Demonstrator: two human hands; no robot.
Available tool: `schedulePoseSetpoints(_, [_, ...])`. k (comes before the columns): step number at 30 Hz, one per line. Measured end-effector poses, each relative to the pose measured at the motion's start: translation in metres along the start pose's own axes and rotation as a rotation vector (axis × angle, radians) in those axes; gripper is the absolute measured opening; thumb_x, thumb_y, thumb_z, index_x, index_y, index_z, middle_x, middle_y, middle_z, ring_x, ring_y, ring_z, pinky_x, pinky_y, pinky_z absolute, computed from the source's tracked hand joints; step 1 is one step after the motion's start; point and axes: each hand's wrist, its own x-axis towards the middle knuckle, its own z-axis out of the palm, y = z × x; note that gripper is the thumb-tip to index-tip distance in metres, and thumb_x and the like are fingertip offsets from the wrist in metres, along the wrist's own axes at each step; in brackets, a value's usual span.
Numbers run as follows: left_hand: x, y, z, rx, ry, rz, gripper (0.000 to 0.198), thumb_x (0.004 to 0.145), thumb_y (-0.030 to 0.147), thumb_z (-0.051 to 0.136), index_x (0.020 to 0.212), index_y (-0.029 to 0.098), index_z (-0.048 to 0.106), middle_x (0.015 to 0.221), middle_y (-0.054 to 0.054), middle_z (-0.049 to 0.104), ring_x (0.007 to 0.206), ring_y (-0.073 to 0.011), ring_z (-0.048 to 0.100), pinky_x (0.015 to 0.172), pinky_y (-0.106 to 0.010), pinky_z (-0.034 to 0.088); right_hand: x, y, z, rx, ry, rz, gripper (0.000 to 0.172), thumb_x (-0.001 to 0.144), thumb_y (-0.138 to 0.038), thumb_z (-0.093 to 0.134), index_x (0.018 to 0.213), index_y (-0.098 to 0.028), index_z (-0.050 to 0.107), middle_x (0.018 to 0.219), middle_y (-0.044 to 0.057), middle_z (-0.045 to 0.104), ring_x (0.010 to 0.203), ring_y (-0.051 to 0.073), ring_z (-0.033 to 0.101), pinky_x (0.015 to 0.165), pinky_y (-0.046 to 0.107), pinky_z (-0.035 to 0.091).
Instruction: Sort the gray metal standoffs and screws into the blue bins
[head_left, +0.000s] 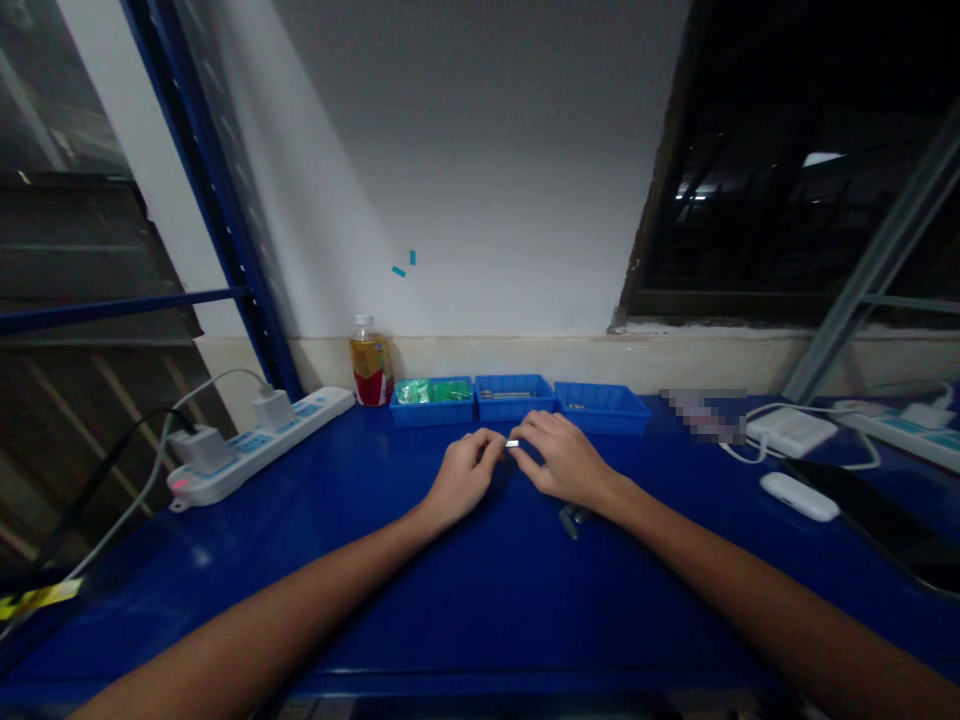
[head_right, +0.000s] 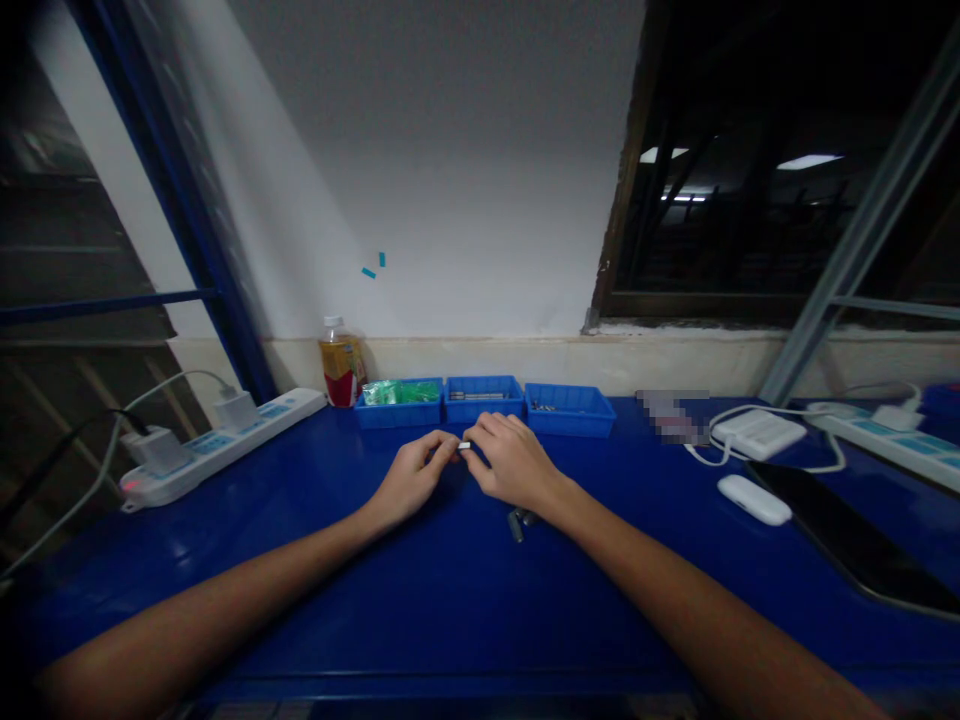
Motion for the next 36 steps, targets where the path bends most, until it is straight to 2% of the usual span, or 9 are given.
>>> schedulePoseSetpoints(3, [-0.004, 0.005, 0.001, 0.112, -0.065, 0.032, 0.035, 0.091, 0.037, 0.041, 0.111, 0.014, 0.058, 0.099, -0.008, 0.065, 0.091, -0.021, 0.058, 0.083, -0.035, 0.044, 0.031, 0.024, -0.001, -0.086, -0.058, 0.137, 0.022, 0.087, -0.028, 0.049, 0.098, -0.016, 0.063, 0.097, 0.01, 0.062, 0.095, 0.021, 0.054, 0.084, 0.031, 0.039])
schedulePoseSetpoints(6, [-0.014, 0.02, 0.0, 0.274, -0.248, 0.28, 0.049, 0.086, 0.034, 0.051, 0.133, 0.022, 0.043, 0.124, -0.009, 0.054, 0.109, -0.0238, 0.049, 0.092, -0.041, 0.04, 0.076, 0.06, 0.007, -0.18, -0.293, 0.349, 0.032, 0.09, -0.035, 0.045, 0.106, -0.015, 0.065, 0.103, 0.012, 0.065, 0.098, 0.021, 0.057, 0.083, 0.027, 0.04])
schedulePoseSetpoints(9, [-0.025, 0.036, -0.002, 0.354, -0.447, 0.499, 0.04, 0.088, 0.029, 0.049, 0.128, 0.029, 0.048, 0.13, -0.005, 0.05, 0.115, -0.0231, 0.044, 0.093, -0.039, 0.037, 0.113, 0.089, 0.025, -0.191, -0.441, 0.395, 0.03, 0.086, -0.036, 0.054, 0.099, -0.015, 0.07, 0.094, 0.012, 0.07, 0.088, 0.02, 0.063, 0.074, 0.024, 0.043])
schedulePoseSetpoints(12, [-0.03, 0.045, -0.003, 0.402, -0.538, 0.546, 0.03, 0.09, 0.028, 0.047, 0.12, 0.027, 0.053, 0.116, -0.004, 0.058, 0.108, -0.0212, 0.048, 0.09, -0.035, 0.037, 0.13, 0.102, 0.045, -0.189, -0.576, 0.403, 0.024, 0.079, -0.033, 0.063, 0.093, -0.016, 0.073, 0.091, 0.011, 0.071, 0.084, 0.02, 0.065, 0.07, 0.022, 0.045])
schedulePoseSetpoints(18, [-0.028, 0.044, -0.004, 0.436, -0.514, 0.47, 0.017, 0.089, 0.036, 0.05, 0.097, 0.022, 0.056, 0.096, -0.003, 0.06, 0.095, -0.0194, 0.051, 0.082, -0.032, 0.037, 0.138, 0.095, 0.069, -0.256, -0.664, 0.371, 0.031, 0.076, -0.026, 0.069, 0.102, -0.01, 0.069, 0.108, 0.018, 0.065, 0.1, 0.027, 0.062, 0.082, 0.033, 0.048])
schedulePoseSetpoints(23, [-0.028, 0.041, -0.004, 0.422, -0.501, 0.446, 0.013, 0.087, 0.032, 0.052, 0.094, 0.021, 0.054, 0.092, -0.002, 0.059, 0.091, -0.019, 0.05, 0.08, -0.031, 0.038, 0.141, 0.087, 0.07, -0.344, -0.65, 0.363, 0.034, 0.084, -0.032, 0.062, 0.111, -0.012, 0.061, 0.116, 0.013, 0.061, 0.104, 0.023, 0.059, 0.088, 0.043, 0.048])
schedulePoseSetpoints(27, [-0.027, 0.04, -0.003, 0.408, -0.493, 0.433, 0.012, 0.089, 0.03, 0.049, 0.096, 0.021, 0.054, 0.094, -0.002, 0.059, 0.092, -0.0191, 0.05, 0.08, -0.032, 0.038, 0.136, 0.091, 0.067, -0.325, -0.619, 0.346, 0.027, 0.083, -0.023, 0.06, 0.107, -0.011, 0.065, 0.111, 0.017, 0.064, 0.103, 0.025, 0.06, 0.086, 0.034, 0.047])
schedulePoseSetpoints(30, [-0.027, 0.038, -0.003, 0.416, -0.466, 0.45, 0.019, 0.091, 0.03, 0.045, 0.107, 0.022, 0.053, 0.098, -0.003, 0.059, 0.094, -0.0196, 0.049, 0.079, -0.032, 0.038, 0.133, 0.096, 0.067, -0.272, -0.612, 0.322, 0.022, 0.078, -0.016, 0.061, 0.098, -0.016, 0.071, 0.1, 0.014, 0.069, 0.097, 0.024, 0.063, 0.079, 0.027, 0.046])
schedulePoseSetpoints(36, [-0.015, 0.02, -0.007, 0.406, -0.326, 0.419, 0.019, 0.093, 0.026, 0.043, 0.103, 0.021, 0.057, 0.099, -0.005, 0.059, 0.094, -0.0196, 0.049, 0.079, -0.032, 0.039, 0.129, 0.094, 0.057, -0.189, -0.444, 0.316, 0.022, 0.081, -0.023, 0.057, 0.098, -0.016, 0.071, 0.098, 0.012, 0.07, 0.093, 0.022, 0.063, 0.078, 0.025, 0.044])
